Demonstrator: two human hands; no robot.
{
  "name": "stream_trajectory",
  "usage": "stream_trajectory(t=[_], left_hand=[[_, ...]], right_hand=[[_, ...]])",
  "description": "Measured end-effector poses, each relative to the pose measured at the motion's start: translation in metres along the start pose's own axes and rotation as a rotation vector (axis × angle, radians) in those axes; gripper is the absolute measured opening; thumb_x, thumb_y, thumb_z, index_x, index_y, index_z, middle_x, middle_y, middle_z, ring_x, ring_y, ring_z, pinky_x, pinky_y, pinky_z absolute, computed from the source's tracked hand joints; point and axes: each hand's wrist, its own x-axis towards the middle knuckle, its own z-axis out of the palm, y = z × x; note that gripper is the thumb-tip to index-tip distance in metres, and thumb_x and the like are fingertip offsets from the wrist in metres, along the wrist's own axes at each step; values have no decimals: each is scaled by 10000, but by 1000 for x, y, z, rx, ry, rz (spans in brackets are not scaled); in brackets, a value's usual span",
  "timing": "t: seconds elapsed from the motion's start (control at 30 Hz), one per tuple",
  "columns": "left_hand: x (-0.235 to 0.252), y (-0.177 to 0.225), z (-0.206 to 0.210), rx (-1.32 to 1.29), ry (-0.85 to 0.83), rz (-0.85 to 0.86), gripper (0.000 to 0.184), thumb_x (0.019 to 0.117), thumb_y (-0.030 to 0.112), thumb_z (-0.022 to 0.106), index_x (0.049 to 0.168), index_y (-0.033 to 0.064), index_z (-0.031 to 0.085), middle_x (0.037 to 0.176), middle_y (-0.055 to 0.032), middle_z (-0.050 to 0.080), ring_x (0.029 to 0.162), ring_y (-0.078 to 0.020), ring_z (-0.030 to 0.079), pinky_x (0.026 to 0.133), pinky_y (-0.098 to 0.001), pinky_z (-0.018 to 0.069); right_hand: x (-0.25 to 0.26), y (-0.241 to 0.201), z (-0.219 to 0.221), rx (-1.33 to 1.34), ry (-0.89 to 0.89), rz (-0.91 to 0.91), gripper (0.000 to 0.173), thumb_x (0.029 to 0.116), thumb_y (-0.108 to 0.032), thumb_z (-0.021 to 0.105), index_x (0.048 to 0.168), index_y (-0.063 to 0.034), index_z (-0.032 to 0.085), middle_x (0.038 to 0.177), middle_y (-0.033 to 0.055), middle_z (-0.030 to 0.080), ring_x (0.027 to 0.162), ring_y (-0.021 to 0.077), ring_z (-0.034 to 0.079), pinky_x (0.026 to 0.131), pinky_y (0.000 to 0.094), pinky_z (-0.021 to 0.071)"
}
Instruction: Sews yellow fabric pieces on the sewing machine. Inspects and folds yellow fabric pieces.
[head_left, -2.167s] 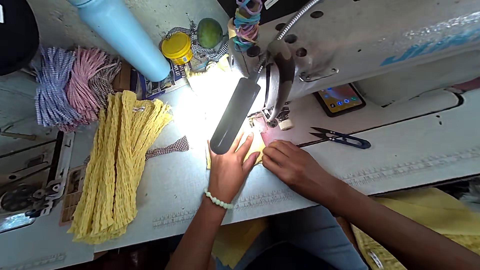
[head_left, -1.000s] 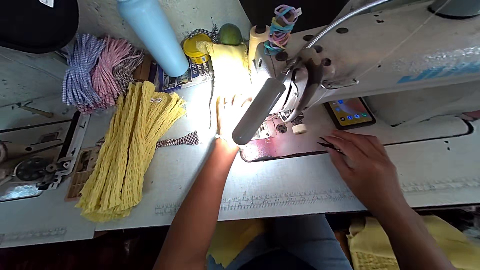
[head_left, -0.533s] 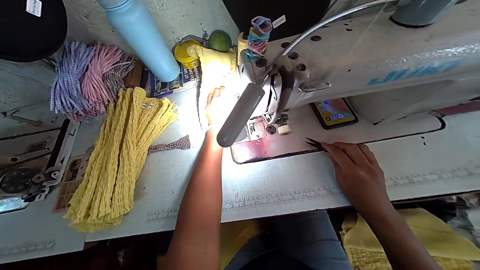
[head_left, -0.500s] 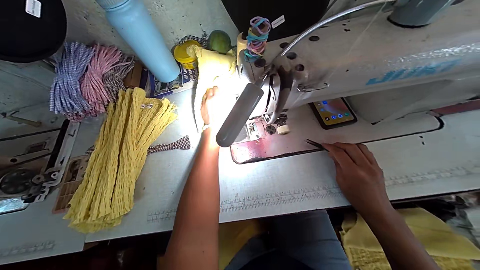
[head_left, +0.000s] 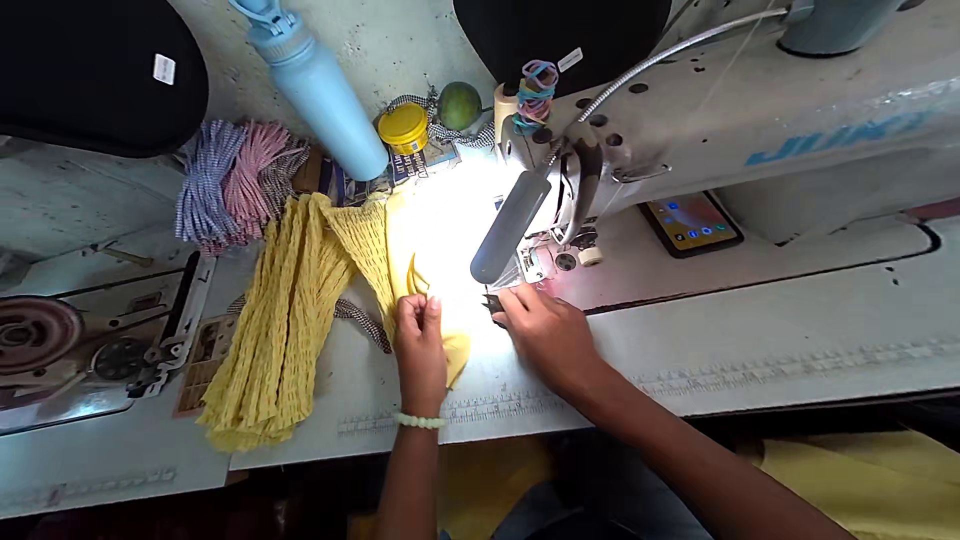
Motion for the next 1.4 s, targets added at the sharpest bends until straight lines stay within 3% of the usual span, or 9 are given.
stream_trajectory(t=[0.2, 0.3, 0.37, 0.53, 0.67, 0.87, 1.07, 1.27, 1.4], left_hand=[[-40, 5, -7, 349, -250, 168, 300, 993, 233, 639, 1084, -50, 674, 994, -169, 679, 897, -258, 671, 816, -416, 554], [-74, 17, -19, 301, -433, 251, 300, 1021, 250, 598, 1136, -14, 685, 1000, -134, 686, 836, -186, 693, 756, -321, 592], [-79, 18, -24, 356, -261, 415, 228, 995, 189, 612, 1072, 5, 724, 982, -120, 687, 816, -164, 692, 716, -276, 593], [-9, 9, -43, 712, -27, 295, 588, 928, 367, 726, 1366, -10, 620, 1425, -307, 525, 1312, -547, 470, 1032, -714, 355], [2, 6, -28, 691, -253, 142, 469, 906, 379, 765, 1132, -27, 694, 1228, -279, 606, 1206, -481, 540, 1002, -640, 407], [-51, 14, -14, 3, -312, 222, 110, 912, 85, 635, 821, 56, 580, 814, 4, 630, 760, -29, 604, 685, -188, 494], [-88, 31, -12, -326, -408, 292, 177, 919, -56, 543, 1090, -12, 555, 1001, -25, 711, 925, -24, 685, 816, -196, 571], [-94, 27, -4, -286, -353, 411, 183, 941, -37, 454, 1023, 1, 613, 947, -10, 662, 876, 14, 628, 782, -142, 524], [-90, 21, -21, -247, -418, 476, 280, 1038, 243, 509, 1085, 7, 652, 1014, -22, 687, 935, 19, 635, 821, -151, 532]], right_hand=[[-6, 1, -9, -20, -54, 34, 194, 965, -143, 643, 889, 24, 708, 792, 183, 664, 629, 340, 687, 503, 461, 537], [-31, 27, -36, -60, -115, 118, 247, 963, -176, 651, 1014, 57, 716, 878, 239, 670, 678, 408, 694, 520, 533, 547], [-48, 48, -51, -109, -105, 165, 333, 988, -251, 611, 1102, 41, 726, 915, 254, 679, 742, 439, 700, 553, 555, 555], [-74, 83, -74, -151, -71, 193, 445, 1019, -337, 558, 1199, 34, 722, 970, 295, 667, 908, 527, 646, 727, 637, 507], [-71, 75, -79, -47, -7, 171, 344, 970, -218, 624, 1217, -2, 726, 1101, 267, 675, 1007, 516, 623, 789, 635, 475], [-60, 8, -63, 591, -39, 129, 343, 1003, -323, 620, 1100, -12, 727, 1027, 101, 734, 922, 127, 713, 817, 257, 596], [-61, -9, -50, 772, 71, 166, 384, 925, -392, 725, 1008, -24, 655, 873, 9, 697, 808, -25, 655, 752, 124, 548], [-68, 9, -68, 1054, -49, 162, 152, 939, -219, 726, 909, -72, 706, 815, -70, 699, 751, -76, 633, 695, 84, 530], [-76, 35, -81, 1205, -28, 393, 34, 937, -193, 710, 917, -195, 738, 826, -142, 702, 745, -57, 643, 688, 129, 550]])
